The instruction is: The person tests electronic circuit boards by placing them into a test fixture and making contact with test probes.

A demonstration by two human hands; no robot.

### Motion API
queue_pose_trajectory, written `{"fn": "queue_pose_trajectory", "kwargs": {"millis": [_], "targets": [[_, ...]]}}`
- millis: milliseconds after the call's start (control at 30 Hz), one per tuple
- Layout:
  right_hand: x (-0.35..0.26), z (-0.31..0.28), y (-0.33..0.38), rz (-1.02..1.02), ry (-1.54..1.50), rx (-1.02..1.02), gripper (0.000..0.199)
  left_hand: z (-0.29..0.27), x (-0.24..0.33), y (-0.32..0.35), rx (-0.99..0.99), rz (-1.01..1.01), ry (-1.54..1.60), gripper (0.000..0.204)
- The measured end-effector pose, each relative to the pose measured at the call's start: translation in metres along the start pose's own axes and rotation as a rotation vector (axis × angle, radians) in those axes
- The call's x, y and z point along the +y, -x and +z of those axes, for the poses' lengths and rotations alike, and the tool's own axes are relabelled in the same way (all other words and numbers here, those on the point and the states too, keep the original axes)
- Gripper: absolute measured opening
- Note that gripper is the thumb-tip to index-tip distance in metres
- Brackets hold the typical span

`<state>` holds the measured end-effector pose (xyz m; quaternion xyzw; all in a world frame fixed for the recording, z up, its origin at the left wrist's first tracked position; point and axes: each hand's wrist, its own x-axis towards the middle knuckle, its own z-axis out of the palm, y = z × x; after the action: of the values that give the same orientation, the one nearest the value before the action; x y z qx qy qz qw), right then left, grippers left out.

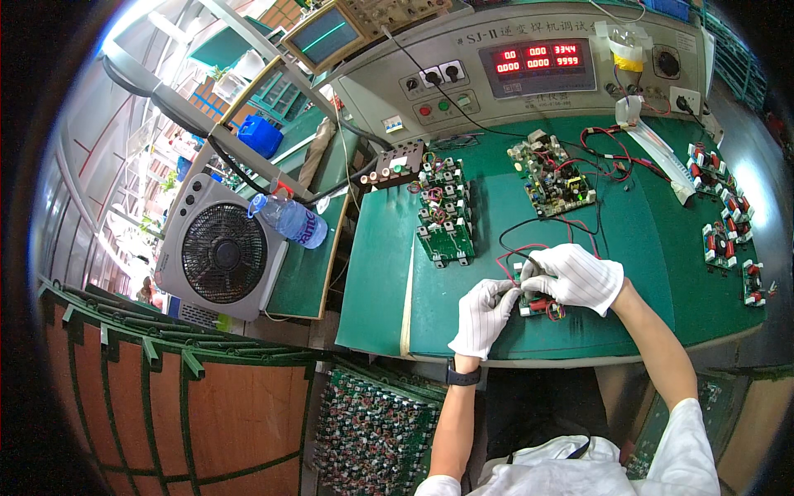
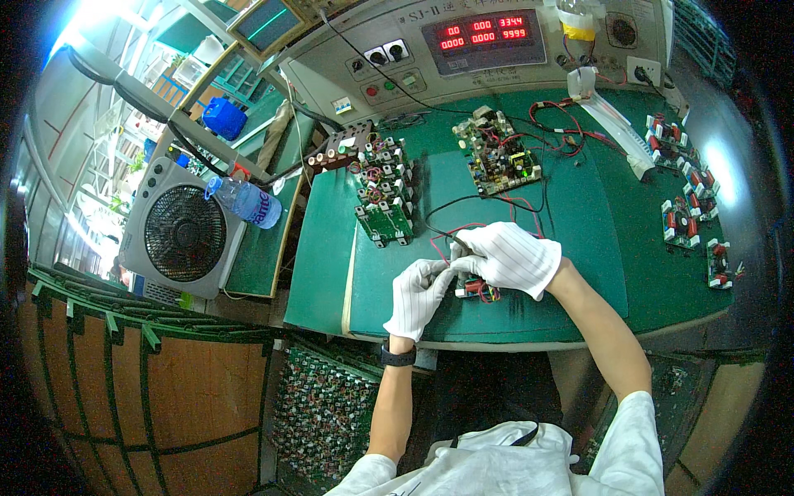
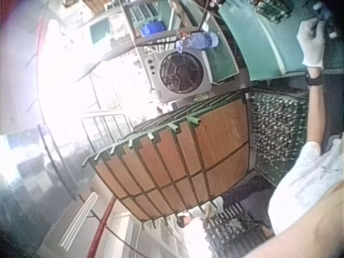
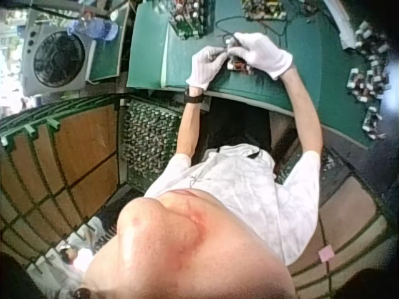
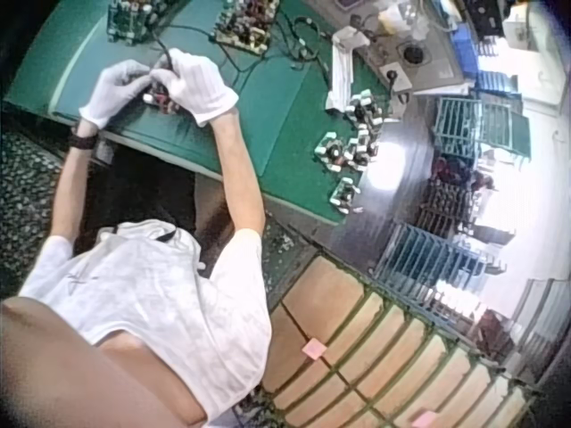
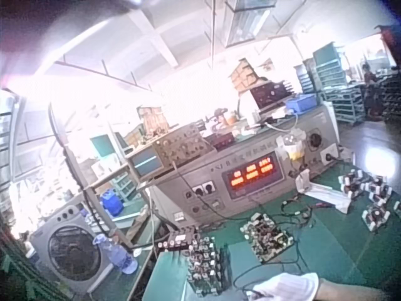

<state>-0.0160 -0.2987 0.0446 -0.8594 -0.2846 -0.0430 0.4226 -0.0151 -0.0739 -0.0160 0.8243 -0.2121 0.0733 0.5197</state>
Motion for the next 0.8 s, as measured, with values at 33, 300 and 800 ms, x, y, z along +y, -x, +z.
{"fn": "queue_pose_trajectory", "kwargs": {"millis": [33,300,800], "targets": [[0.0008,0.0006,0.0001,-0.005,-0.002,0.001,0.020,-0.0005,-0.0001,0.0000,-0.007,-0.001,-0.006,0.017],[-0.0044,-0.0036,-0.0013,0.016,-0.016,0.009,0.022,0.0004,-0.0036,-0.0002,0.000,0.005,0.017,0.017],[-0.0023,-0.0026,0.0011,-0.024,-0.001,-0.010,0.028,-0.0001,-0.0012,0.0013,-0.013,-0.014,-0.004,0.017]]}}
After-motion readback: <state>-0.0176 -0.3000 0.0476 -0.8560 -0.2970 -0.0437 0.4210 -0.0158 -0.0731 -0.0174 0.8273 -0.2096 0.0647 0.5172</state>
